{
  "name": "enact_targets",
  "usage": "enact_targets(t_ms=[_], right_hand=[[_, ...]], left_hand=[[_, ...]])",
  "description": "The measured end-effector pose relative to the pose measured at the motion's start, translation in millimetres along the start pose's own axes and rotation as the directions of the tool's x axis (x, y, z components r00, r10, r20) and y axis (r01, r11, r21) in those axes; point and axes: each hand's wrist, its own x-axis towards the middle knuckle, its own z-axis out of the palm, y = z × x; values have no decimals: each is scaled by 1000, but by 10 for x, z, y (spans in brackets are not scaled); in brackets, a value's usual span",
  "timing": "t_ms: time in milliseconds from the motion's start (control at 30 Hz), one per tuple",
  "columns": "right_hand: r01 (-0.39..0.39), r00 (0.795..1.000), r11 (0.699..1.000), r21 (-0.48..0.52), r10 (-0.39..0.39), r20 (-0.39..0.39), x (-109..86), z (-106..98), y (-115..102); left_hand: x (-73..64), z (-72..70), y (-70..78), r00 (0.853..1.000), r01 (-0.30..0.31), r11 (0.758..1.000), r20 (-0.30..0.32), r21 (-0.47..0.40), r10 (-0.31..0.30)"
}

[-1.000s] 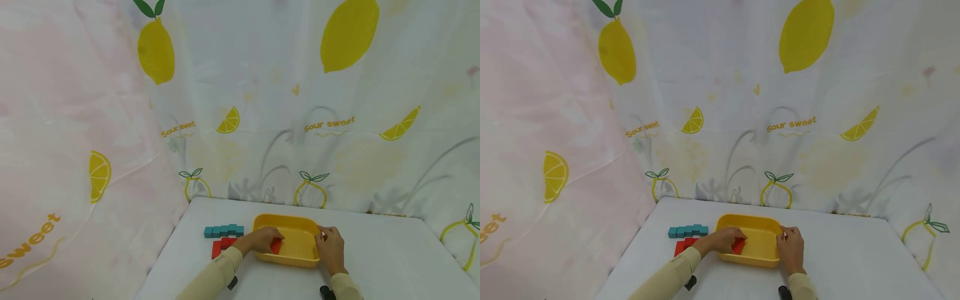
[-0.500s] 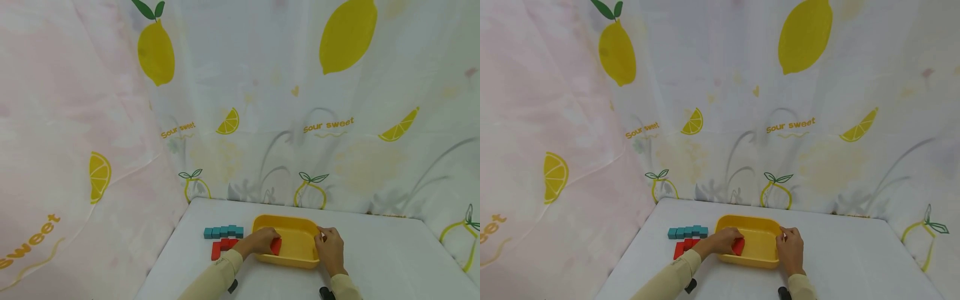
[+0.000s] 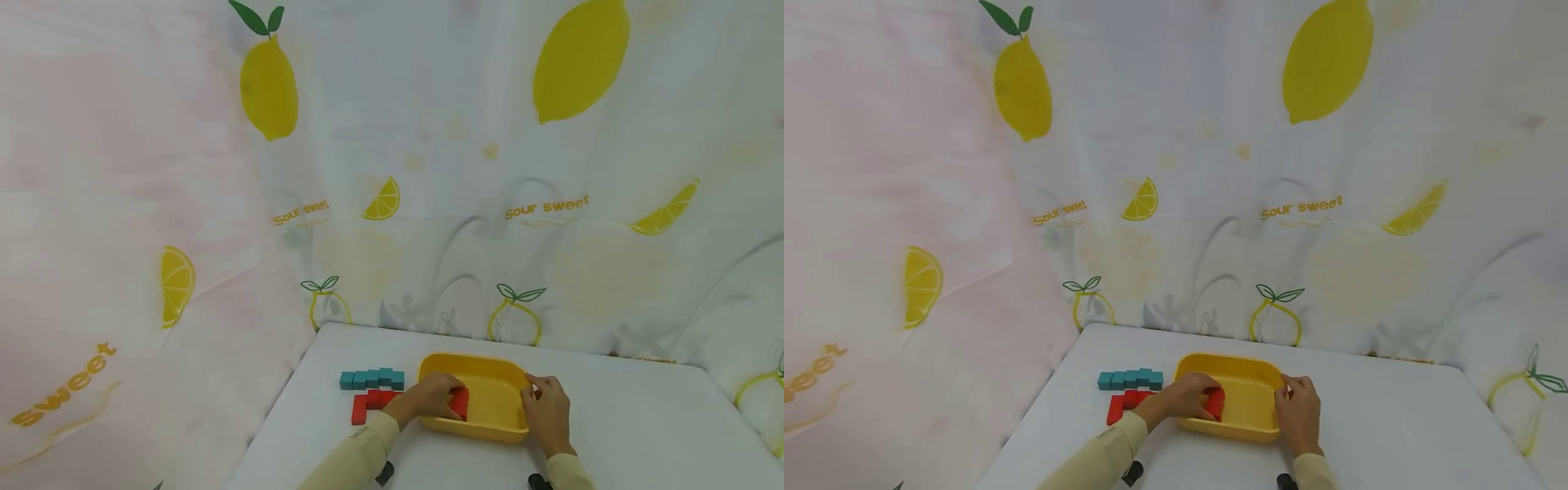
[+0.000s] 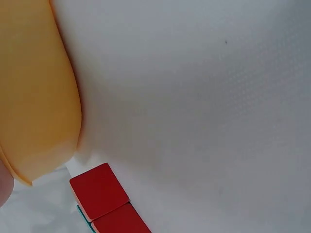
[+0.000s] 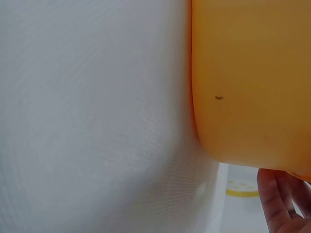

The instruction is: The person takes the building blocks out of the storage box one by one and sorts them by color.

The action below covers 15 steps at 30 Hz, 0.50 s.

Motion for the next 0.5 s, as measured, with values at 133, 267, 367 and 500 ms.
enact_targets(t_ms=[133,267,367,500], right_hand=[[-7,1000,1000,-16,7,-3,-7,-24,30],[3,1000,1000,-14,-3,7,-5,-26,3],[-4,1000,1000,-15,4,9,-6,-29,-12],[-2,1000,1000,-16,3,7,-3,-24,-13]], left_hand=[[2,25,31,999,-28,999,-24,-29,28],[-20,19,21,999,-20,998,-49,-61,17],[-38,9,10,998,-32,997,-61,-68,28],[-64,-17,5,997,-46,997,-61,-66,42]])
